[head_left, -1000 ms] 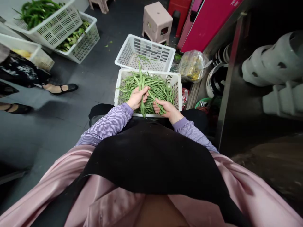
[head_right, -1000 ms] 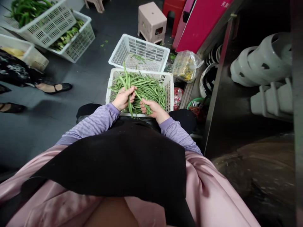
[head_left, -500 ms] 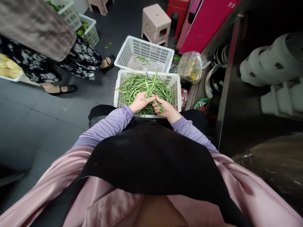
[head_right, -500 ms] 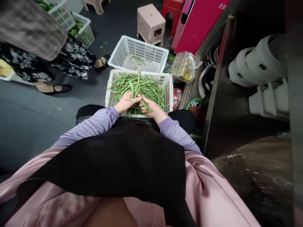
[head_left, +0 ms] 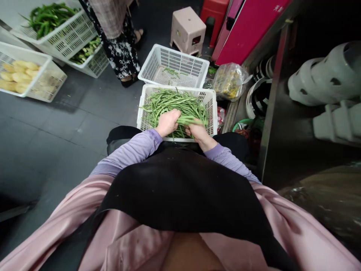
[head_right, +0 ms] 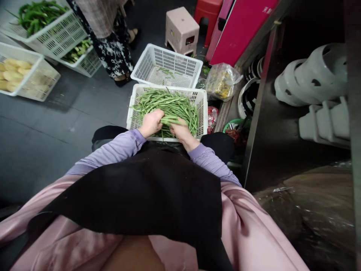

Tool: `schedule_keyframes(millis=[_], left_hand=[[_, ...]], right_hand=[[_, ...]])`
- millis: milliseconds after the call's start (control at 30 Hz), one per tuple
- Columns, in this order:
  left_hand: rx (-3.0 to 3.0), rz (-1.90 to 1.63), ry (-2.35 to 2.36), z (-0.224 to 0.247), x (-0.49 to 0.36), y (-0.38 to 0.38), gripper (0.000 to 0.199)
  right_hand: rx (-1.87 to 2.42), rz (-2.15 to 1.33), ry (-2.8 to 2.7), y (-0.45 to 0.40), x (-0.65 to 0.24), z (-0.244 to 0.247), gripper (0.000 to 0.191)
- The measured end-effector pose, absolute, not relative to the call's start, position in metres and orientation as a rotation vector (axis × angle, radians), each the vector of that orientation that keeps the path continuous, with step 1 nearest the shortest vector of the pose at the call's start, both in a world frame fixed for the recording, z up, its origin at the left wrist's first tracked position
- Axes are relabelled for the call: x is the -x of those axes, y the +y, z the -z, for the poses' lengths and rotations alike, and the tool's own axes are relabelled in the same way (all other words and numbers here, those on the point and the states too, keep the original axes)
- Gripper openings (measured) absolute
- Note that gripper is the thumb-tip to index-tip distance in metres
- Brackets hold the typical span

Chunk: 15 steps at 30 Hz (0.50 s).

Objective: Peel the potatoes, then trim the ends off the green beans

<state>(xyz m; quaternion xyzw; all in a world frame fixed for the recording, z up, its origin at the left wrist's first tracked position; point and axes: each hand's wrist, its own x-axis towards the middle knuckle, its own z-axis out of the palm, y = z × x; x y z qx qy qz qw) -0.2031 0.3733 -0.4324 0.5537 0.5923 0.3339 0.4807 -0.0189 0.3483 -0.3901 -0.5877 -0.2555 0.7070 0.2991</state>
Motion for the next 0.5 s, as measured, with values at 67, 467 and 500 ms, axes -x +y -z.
schedule_keyframes(millis=[67, 467, 500], left_hand=[[-1.245, -0.836, 1.482, 0.440, 0.208, 0.380, 0.045], [-0.549, -1.058, 1.167, 0.409, 0.204, 0.416, 0.069], [-0.552, -1.090, 1.176, 0.410, 0.203, 0.418, 0.069]], right_hand=[[1.576, -1.694, -0.735, 0.355, 0.015, 0.392, 0.052], [1.541, -2.184, -0.688, 0.332, 0.023, 0.410, 0.053], [1.549, -2.170, -0.722, 0.330, 0.024, 0.410, 0.050]])
